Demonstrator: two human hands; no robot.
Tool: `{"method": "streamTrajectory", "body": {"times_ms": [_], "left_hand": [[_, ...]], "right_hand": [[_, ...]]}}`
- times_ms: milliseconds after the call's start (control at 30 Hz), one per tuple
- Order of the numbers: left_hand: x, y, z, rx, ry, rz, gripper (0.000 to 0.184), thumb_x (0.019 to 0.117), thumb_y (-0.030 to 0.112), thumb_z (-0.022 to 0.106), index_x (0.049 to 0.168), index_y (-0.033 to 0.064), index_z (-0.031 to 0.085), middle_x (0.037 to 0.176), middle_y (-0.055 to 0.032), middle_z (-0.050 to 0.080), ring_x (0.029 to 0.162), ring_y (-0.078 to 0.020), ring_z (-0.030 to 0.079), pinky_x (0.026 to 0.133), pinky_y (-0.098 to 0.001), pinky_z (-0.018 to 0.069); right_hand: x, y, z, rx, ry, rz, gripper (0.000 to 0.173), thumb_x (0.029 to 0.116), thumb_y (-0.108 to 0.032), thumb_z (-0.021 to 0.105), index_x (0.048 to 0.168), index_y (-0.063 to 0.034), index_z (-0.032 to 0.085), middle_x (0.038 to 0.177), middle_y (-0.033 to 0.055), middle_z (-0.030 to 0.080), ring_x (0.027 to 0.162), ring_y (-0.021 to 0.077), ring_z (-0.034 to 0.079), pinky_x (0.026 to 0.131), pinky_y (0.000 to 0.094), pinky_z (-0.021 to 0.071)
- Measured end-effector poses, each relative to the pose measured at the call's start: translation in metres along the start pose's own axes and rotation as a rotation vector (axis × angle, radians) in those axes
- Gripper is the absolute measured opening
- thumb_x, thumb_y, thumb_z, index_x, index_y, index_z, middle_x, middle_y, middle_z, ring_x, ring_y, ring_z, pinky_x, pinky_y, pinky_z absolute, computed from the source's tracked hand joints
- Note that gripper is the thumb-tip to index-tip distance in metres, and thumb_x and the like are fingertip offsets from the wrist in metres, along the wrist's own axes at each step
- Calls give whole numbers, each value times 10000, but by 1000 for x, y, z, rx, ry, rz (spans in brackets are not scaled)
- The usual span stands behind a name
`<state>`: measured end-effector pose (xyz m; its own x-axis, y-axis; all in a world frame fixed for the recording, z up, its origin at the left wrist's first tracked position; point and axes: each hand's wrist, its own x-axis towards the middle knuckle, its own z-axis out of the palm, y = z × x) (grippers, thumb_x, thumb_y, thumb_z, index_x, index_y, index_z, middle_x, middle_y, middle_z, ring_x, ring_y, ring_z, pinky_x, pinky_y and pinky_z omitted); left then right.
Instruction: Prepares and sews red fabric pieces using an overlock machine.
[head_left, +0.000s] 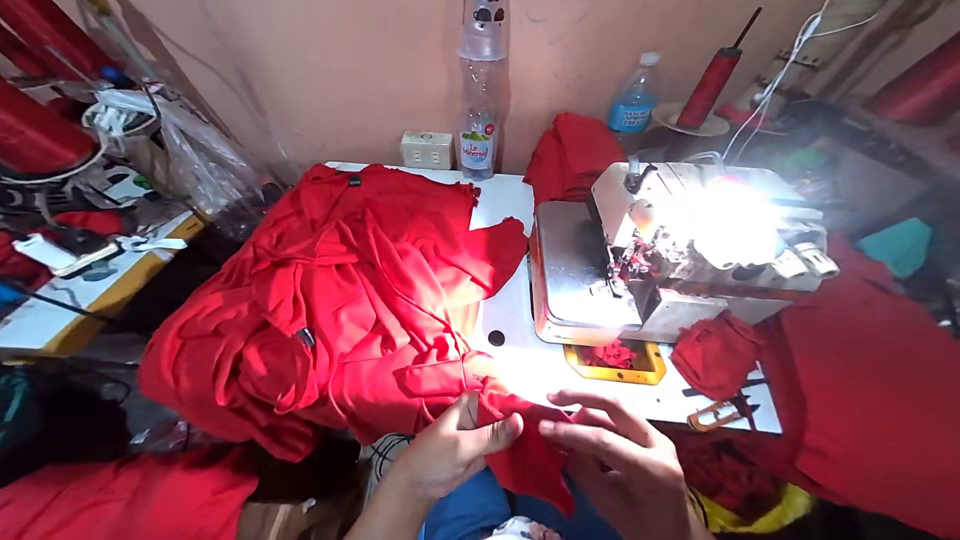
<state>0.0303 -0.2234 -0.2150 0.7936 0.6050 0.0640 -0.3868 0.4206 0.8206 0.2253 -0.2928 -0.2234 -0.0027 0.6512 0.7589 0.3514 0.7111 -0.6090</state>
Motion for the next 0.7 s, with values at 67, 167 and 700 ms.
{"method": "streamTrajectory", "body": {"times_ms": [67,167,700], "left_hand": [[1,0,6,224,215,42,136,954,123,688,1070,192,669,968,104,761,913,-7,720,871,-233,595],[10,-7,-3,666,462,334,96,926,58,665,976,68,746,881,106,739,806,48,679,761,-160,576],[3,25,2,890,-64,363,201,968,232,690,912,40,720,846,54,735,836,105,647,765,-80,523]], "right_hand": [[0,4,-2,-6,-13,-35,86,1002,-140,651,1029,-87,712,1015,21,718,967,30,684,847,145,562],[2,5,-10,39,-70,-12,86,997,-156,643,1001,-86,694,929,2,689,915,16,656,817,130,539],[34,20,-22,307,-485,185,215,956,-185,676,1043,11,667,959,39,680,979,-13,605,876,126,473]]}}
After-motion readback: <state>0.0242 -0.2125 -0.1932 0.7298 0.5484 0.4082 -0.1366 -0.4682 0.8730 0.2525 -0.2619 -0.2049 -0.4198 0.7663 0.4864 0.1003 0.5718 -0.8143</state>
